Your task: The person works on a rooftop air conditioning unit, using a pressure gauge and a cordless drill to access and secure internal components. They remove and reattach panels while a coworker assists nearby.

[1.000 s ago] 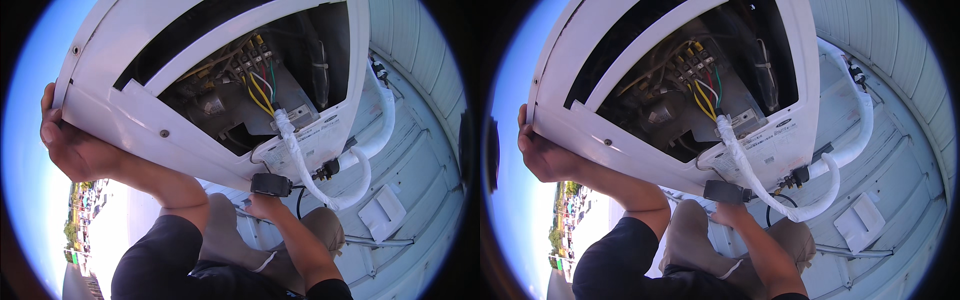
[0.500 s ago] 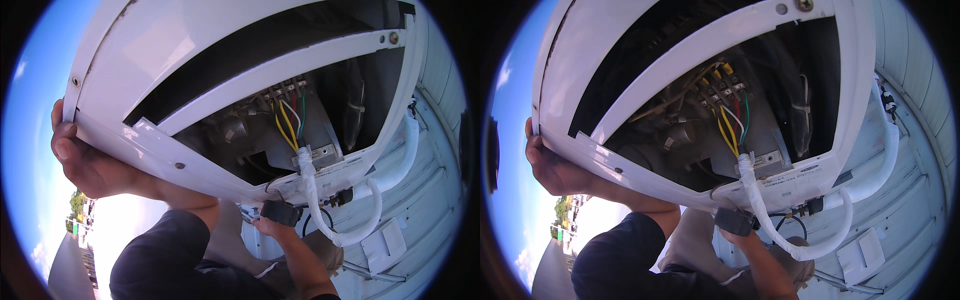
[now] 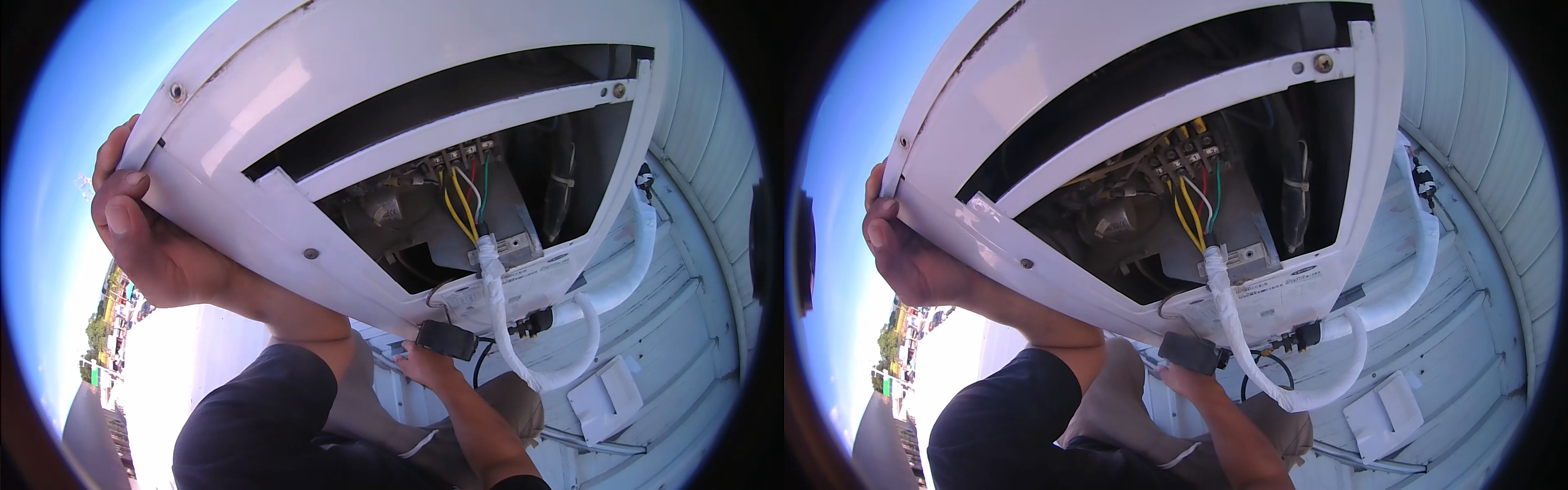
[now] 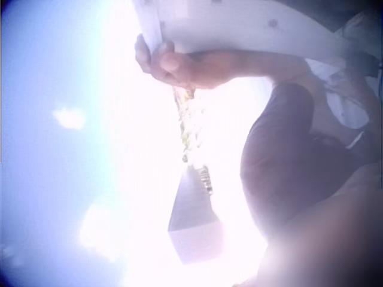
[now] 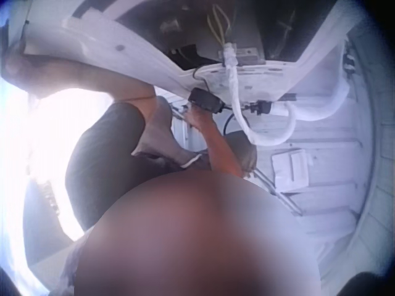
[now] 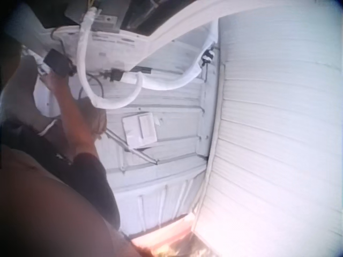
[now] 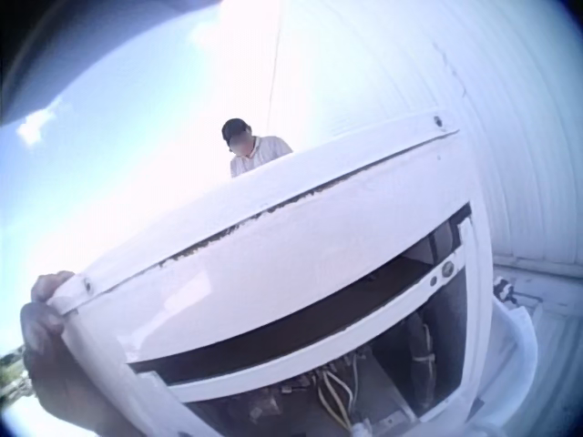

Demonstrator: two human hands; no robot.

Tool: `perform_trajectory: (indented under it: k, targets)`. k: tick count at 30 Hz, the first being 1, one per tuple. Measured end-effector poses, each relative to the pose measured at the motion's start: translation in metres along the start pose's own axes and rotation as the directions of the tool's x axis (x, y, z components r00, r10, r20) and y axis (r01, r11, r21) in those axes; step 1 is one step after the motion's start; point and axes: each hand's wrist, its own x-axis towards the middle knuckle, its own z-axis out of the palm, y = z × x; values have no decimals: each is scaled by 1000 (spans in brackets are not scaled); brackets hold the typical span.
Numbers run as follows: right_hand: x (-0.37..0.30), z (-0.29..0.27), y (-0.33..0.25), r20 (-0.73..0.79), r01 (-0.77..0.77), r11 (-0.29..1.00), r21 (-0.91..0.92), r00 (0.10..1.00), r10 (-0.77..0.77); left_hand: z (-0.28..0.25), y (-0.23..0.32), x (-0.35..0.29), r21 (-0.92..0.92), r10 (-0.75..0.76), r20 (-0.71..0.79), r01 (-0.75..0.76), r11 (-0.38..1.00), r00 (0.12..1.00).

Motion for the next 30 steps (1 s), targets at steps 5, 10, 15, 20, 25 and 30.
perform_trajectory:
  k: [5, 10, 15, 20, 25, 30]
  targets:
    - [6, 16, 7, -113, 33, 999, 8, 993, -32, -4, -4, 2, -46, -23, 23, 24, 999, 999]
    - [10, 28, 13, -152, 34, 999, -10, 988, -35, -6, -9, 2, 5, -40, 8, 40, 999, 999]
    - [13, 32, 14, -172, -6, 999, -38, 985, -1, -12, -12, 5, 144, -28, 83, 16, 989, 996]
    - [13, 31, 13, -224, 35, 995, -93, 973, -55, -14, -15, 5, 94, -60, 68, 54, 994, 996]
    - [14, 31, 12, -207, 10, 996, -93, 978, -29, -12, -18, 4, 123, -27, 62, 19, 992, 998]
    - [16, 30, 10, -170, -39, 997, -68, 985, 27, -13, -21, 6, 25, -40, 81, 38, 999, 996]
